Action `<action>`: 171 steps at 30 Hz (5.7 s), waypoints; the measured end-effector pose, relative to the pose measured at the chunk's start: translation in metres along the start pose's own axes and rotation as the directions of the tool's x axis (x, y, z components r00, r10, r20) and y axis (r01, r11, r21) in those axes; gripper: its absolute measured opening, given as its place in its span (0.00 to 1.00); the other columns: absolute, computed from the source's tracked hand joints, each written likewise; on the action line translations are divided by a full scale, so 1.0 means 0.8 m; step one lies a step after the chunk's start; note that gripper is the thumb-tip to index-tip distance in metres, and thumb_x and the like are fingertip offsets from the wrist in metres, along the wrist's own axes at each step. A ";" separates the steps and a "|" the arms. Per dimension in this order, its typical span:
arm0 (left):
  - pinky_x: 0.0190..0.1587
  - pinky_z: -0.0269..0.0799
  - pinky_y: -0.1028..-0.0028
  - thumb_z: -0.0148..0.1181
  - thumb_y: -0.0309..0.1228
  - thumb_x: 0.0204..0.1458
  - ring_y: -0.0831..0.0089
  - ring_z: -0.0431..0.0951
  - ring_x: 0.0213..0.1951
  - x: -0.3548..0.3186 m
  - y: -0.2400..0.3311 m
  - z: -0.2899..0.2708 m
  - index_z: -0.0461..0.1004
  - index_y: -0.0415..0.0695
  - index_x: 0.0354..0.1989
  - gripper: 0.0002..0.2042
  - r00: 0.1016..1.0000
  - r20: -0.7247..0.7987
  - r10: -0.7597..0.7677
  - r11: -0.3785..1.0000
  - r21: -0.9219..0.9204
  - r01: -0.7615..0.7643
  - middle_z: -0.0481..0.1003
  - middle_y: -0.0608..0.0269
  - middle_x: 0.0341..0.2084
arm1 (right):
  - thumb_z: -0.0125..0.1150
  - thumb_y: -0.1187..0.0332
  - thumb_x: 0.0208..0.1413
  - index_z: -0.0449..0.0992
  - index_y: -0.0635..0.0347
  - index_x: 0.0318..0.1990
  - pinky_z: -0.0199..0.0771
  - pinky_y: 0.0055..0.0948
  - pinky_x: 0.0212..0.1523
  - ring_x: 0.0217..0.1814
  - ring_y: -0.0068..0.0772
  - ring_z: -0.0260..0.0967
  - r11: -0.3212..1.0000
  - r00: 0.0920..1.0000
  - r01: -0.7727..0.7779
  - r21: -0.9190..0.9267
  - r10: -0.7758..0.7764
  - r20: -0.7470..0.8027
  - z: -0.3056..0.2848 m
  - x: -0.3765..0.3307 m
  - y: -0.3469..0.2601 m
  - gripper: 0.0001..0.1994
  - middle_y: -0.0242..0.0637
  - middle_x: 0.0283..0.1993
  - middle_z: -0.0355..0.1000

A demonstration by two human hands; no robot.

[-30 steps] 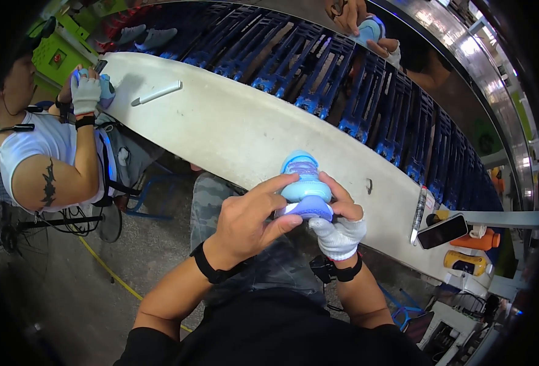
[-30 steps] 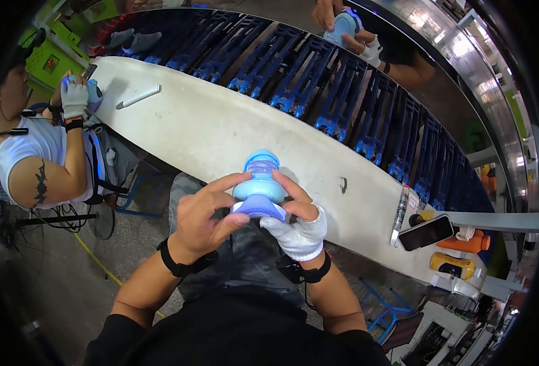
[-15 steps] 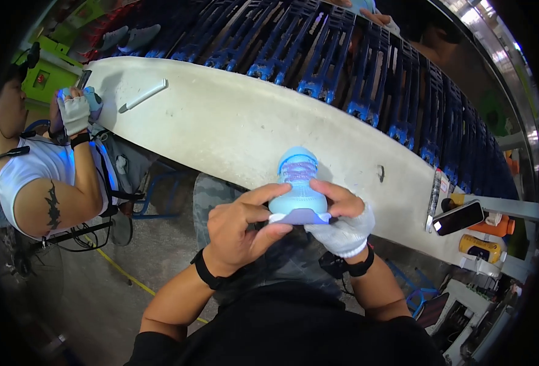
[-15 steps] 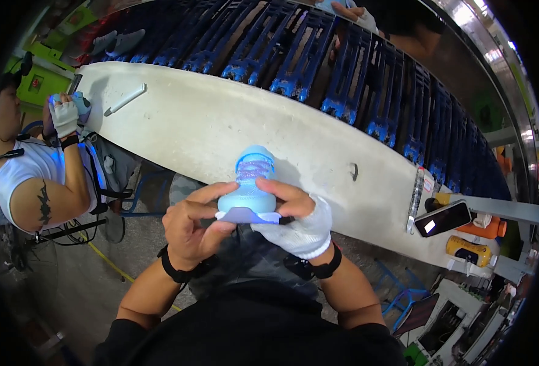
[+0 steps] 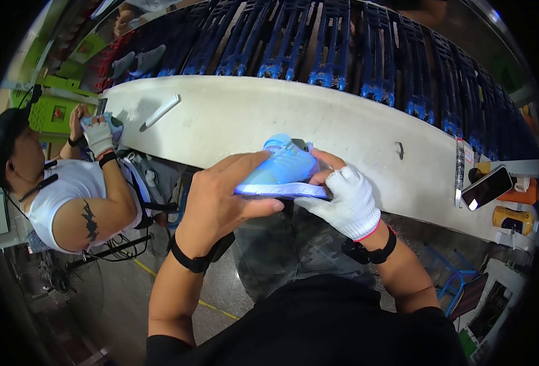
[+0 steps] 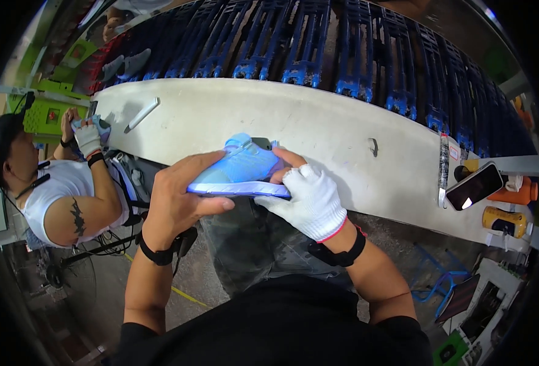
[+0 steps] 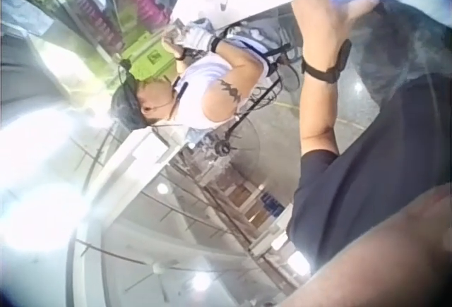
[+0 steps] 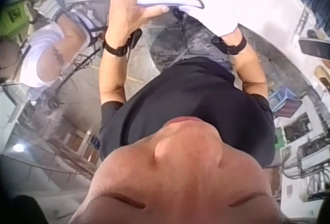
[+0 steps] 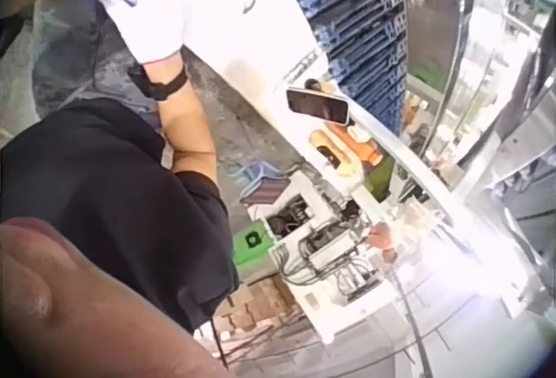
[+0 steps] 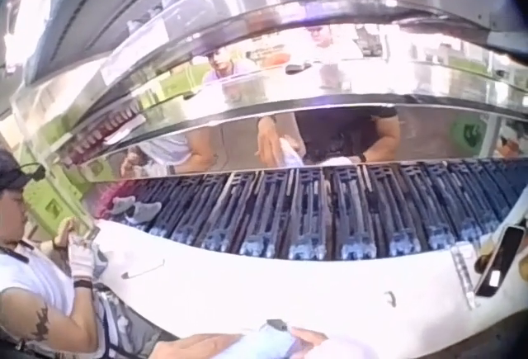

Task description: Inspecting and cleaning shoe components on a production line.

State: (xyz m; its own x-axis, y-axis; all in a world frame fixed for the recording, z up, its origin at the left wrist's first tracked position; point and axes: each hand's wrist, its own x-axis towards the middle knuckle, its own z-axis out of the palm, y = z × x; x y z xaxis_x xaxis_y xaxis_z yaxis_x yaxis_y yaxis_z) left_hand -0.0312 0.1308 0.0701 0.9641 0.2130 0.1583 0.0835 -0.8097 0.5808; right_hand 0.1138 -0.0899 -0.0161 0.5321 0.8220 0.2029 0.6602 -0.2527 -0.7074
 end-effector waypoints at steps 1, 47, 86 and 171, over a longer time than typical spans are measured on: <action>0.46 0.85 0.64 0.84 0.46 0.41 0.52 0.88 0.44 0.000 0.001 0.003 0.83 0.40 0.56 0.35 1.000 -0.024 -0.017 1.000 -0.013 0.017 0.85 0.49 0.46 | 0.84 0.57 0.48 0.84 0.56 0.37 0.83 0.40 0.47 0.48 0.44 0.83 1.000 1.000 0.001 0.015 -0.001 -0.017 -0.002 0.003 0.000 0.17 0.43 0.59 0.81; 0.58 0.81 0.57 0.63 0.25 0.58 0.49 0.82 0.58 -0.027 -0.007 0.134 0.76 0.47 0.66 0.25 0.912 -0.275 0.303 0.952 0.048 -0.302 0.78 0.51 0.61 | 0.71 0.53 0.67 0.73 0.61 0.43 0.87 0.55 0.53 0.46 0.53 0.85 0.427 0.889 0.318 0.846 0.175 -0.423 -0.058 -0.037 0.056 0.19 0.53 0.39 0.81; 0.42 0.83 0.56 0.83 0.31 0.39 0.47 0.88 0.37 0.121 0.058 0.051 0.74 0.36 0.52 0.31 0.954 0.075 0.289 0.944 0.144 -0.297 0.85 0.47 0.31 | 0.40 0.40 0.78 0.63 0.67 0.75 0.59 0.42 0.80 0.78 0.43 0.64 0.526 0.976 -0.005 0.851 0.189 -0.111 -0.053 0.081 0.008 0.37 0.49 0.75 0.67; 0.63 0.74 0.54 0.84 0.30 0.33 0.47 0.74 0.61 -0.041 0.067 0.040 0.73 0.44 0.68 0.45 0.993 -0.031 -0.115 0.984 0.134 0.118 0.70 0.51 0.67 | 0.41 0.46 0.81 0.72 0.52 0.48 0.62 0.31 0.24 0.20 0.25 0.58 -0.434 0.975 0.021 0.901 0.206 0.077 0.006 0.069 -0.039 0.21 0.30 0.26 0.64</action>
State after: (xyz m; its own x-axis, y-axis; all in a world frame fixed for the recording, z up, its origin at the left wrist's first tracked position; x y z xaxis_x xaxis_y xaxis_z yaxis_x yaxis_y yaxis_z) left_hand -0.0502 0.0625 0.0705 0.9400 0.3215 0.1146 0.2299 -0.8446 0.4834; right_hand 0.1198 -0.0338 0.0139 0.6143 0.7891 -0.0003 -0.7531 0.5862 -0.2986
